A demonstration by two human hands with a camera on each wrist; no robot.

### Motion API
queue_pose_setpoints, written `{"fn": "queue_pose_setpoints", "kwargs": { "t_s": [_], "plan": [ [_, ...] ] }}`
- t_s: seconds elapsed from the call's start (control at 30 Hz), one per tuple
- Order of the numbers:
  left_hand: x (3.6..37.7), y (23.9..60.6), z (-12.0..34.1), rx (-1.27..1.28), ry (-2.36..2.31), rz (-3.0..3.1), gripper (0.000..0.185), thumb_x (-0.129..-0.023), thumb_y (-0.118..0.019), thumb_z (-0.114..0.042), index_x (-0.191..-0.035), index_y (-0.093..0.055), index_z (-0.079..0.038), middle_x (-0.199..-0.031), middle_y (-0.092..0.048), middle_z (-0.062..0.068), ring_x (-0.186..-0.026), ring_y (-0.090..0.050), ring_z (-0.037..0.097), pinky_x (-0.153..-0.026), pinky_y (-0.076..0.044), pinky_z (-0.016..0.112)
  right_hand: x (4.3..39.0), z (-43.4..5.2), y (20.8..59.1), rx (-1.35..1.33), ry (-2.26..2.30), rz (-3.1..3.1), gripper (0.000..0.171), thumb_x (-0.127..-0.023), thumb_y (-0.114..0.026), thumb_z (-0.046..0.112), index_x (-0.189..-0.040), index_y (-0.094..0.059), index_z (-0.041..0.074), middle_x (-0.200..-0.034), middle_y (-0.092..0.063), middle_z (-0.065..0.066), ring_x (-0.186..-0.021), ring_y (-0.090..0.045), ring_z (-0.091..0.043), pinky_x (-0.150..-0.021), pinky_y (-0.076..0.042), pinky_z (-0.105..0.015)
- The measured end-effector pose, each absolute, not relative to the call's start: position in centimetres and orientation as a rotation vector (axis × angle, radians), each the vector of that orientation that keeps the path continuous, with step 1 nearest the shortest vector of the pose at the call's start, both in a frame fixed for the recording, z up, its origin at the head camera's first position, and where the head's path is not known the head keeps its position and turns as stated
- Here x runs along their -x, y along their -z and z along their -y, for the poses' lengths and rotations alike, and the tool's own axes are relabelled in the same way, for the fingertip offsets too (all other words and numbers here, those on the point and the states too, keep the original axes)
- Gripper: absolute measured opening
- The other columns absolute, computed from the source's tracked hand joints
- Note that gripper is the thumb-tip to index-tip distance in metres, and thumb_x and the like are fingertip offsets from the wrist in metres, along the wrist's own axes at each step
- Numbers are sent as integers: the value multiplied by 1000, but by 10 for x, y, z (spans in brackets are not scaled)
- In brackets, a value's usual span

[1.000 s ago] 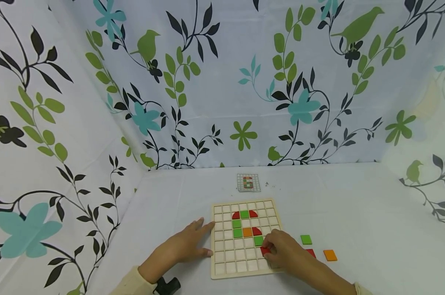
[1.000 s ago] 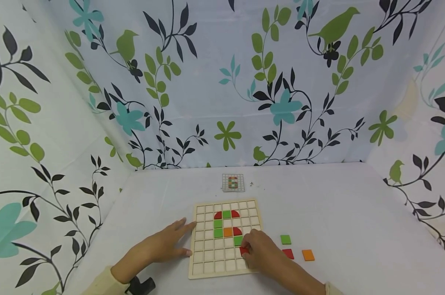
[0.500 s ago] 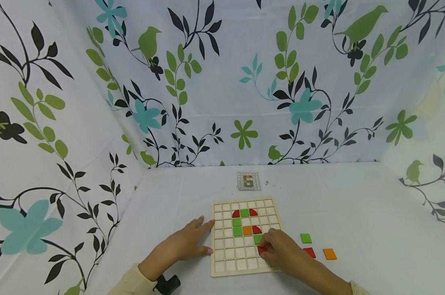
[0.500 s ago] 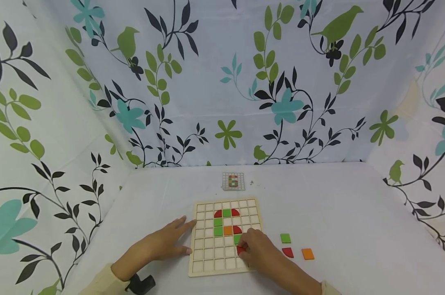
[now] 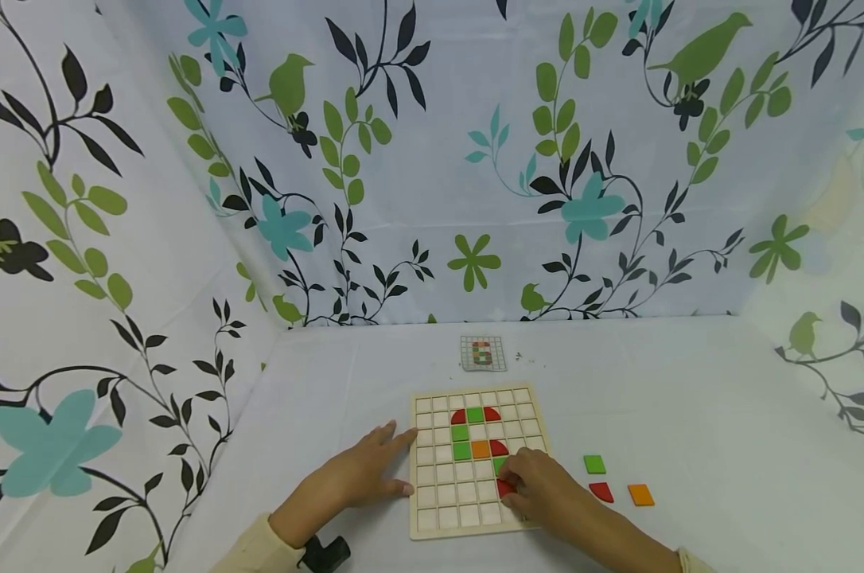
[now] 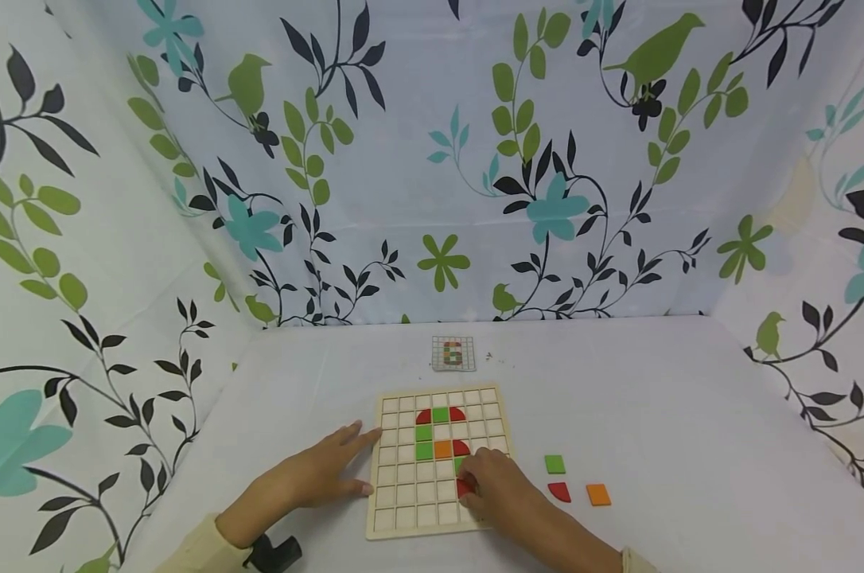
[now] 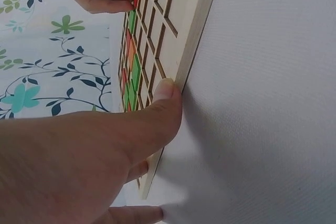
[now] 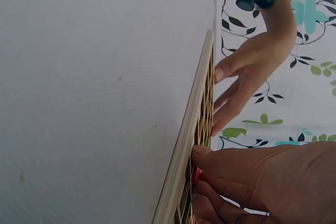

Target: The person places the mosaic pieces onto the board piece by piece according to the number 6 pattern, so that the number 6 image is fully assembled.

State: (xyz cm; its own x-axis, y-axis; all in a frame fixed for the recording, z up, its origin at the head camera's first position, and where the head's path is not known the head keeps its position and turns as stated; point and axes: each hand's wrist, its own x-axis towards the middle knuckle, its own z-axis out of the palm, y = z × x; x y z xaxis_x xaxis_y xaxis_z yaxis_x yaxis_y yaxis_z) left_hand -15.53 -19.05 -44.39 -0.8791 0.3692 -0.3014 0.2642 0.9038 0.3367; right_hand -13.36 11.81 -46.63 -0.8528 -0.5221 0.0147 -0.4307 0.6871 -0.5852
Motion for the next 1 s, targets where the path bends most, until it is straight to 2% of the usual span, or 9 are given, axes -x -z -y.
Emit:
{"fn": "queue_pose_setpoints", "kwargs": {
  "t_s": [0.13, 0.37, 0.67, 0.87, 0.97, 1.0],
  "plan": [
    [156, 445, 191, -460, -410, -2703, 84, -84, -75, -51, -155, -40, -21, -159, -30, 18, -145, -28, 38, -105, -36, 61, 133, -119, 465, 789, 876, -2748, 19, -83, -83, 16, -98, -72, 15, -83, -52, 13, -81, -47, -10, -71, -47, -27],
    [157, 447, 191, -464, -400, -2705, 84, -84, -76, -50, -155, -40, -22, -159, -31, 17, -145, -28, 37, -106, -36, 61, 130, -129, 458, 755, 916, -2767, 21, -84, -82, 20, -103, -72, 17, -94, -60, 15, -90, -54, -9, -84, -53, -33],
    [155, 445, 191, -473, -398, -2708, 85, -83, -76, -51, -154, -41, -21, -158, -32, 18, -144, -30, 38, -104, -38, 61, 131, -168, 453, 575, 1016, -2774, 22, -88, -79, 26, -107, -70, 22, -101, -60, 14, -94, -56, -11, -84, -53, -32],
    [155, 444, 192, -489, -393, -2710, 85, -84, -75, -51, -155, -41, -20, -158, -32, 19, -143, -31, 39, -103, -39, 61, 134, -203, 443, 461, 1032, -2841, 29, -87, -80, 26, -112, -69, 18, -103, -64, 10, -88, -60, -12, -77, -54, -30],
    [155, 444, 192, -512, -388, -2716, 84, -85, -75, -51, -155, -40, -20, -157, -32, 20, -142, -32, 40, -103, -39, 60, 134, -222, 441, 434, 1045, -2859, 32, -87, -80, 28, -114, -68, 16, -105, -65, 8, -90, -61, -14, -76, -55, -30],
    [155, 444, 193, -518, -390, -2717, 84, -85, -74, -51, -155, -40, -20, -157, -32, 20, -142, -32, 40, -103, -40, 60, 135, -227, 441, 447, 1041, -2874, 33, -87, -80, 28, -115, -68, 16, -108, -65, 8, -95, -60, -14, -80, -54, -31]
  ]
}}
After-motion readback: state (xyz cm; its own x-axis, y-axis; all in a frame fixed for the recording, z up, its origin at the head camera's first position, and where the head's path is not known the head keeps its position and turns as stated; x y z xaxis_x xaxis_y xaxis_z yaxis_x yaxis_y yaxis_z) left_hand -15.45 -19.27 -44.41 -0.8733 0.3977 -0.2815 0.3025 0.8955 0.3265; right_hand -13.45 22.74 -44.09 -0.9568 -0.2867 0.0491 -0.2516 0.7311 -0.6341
